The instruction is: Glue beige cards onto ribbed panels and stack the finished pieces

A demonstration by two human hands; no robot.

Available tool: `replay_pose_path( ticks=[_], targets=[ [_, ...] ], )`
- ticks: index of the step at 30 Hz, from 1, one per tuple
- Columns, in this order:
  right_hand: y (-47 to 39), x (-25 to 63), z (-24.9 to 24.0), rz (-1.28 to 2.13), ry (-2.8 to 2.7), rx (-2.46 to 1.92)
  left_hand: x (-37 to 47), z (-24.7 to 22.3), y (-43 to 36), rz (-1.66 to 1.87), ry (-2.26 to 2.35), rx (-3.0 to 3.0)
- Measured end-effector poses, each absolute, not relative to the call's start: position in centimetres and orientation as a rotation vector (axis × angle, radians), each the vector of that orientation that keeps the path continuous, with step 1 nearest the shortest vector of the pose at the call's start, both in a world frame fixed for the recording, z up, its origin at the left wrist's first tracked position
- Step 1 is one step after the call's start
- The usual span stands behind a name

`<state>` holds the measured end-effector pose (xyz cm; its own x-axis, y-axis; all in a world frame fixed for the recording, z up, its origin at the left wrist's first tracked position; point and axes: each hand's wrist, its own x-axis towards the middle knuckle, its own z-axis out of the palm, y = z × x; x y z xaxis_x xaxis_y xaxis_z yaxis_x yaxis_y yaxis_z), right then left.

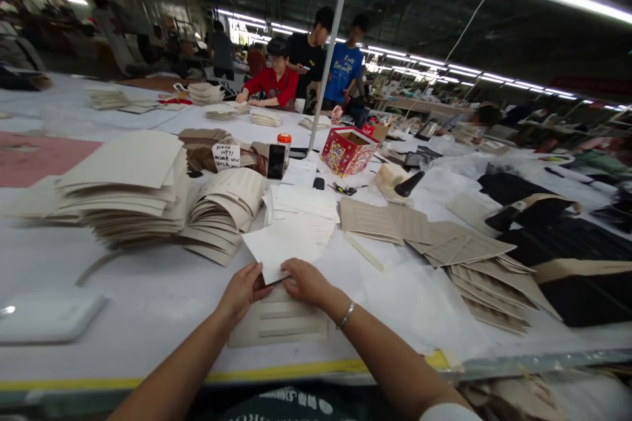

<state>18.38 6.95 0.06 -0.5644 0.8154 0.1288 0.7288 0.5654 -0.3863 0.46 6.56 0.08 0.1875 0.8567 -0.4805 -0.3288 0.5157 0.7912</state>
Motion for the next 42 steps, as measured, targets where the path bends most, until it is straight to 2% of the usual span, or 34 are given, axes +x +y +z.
replay_pose_path(
  ticks=[4,12,16,22,30,42],
  targets=[
    [5.9,16.6,0.9,0.463,-2.381,-1.206,0.3,0.2,5.7,0.878,1.104,0.639],
    [5.6,15.2,0.1,0.03,-2.605,-1.102,0.3,0.3,6.1,0.877,1.189,0.653],
    [5.7,15.1,0.6,-0.032,-2.646,-1.159,0.3,0.6,6.2,0.857,1.218,0.656],
    [5.7,14.9,1.9,0.189,-2.58,-1.327,0.4,1.1,6.0,0.879,1.19,0.667],
    [5.7,15.3,1.2,0.428,-2.475,-1.308,0.1,1.3,6.0,0.938,1.209,0.662],
    [6.1,14.8,0.4,1.111,-1.808,-1.374,0.2,0.3,5.9,0.984,1.265,0.975]
  ],
)
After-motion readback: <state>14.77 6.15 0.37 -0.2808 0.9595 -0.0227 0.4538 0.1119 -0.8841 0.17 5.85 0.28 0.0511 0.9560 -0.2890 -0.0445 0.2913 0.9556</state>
